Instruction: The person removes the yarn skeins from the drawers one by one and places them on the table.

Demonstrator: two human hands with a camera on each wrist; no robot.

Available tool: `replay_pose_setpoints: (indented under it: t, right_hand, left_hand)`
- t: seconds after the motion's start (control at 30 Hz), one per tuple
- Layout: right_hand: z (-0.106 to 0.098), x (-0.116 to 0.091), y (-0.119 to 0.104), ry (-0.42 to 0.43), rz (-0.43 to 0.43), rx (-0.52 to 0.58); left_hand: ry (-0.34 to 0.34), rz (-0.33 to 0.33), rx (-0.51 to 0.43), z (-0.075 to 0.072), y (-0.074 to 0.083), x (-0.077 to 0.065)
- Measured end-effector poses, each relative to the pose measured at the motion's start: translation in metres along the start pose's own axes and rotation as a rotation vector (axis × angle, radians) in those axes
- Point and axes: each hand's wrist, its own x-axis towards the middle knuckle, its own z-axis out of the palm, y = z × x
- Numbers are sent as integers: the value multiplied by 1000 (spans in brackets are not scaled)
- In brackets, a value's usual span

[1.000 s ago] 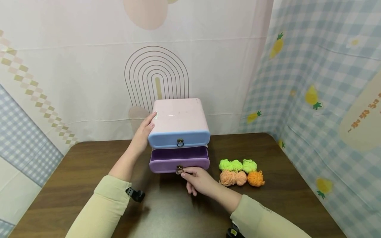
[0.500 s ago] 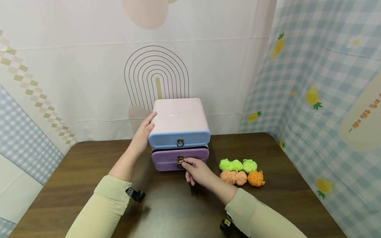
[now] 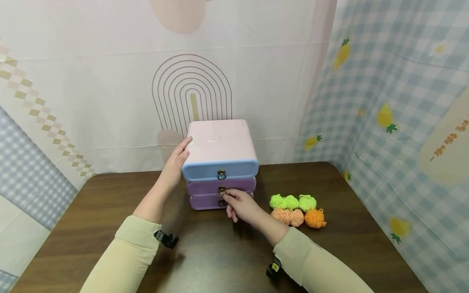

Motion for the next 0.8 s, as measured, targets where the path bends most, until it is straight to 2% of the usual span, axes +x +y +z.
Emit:
replay_pose_setpoints:
  t: [0.8]
  right_hand:
    - [-7, -14, 21, -31, 9, -110]
  left_hand:
    - [4, 11, -9, 0, -2, 1]
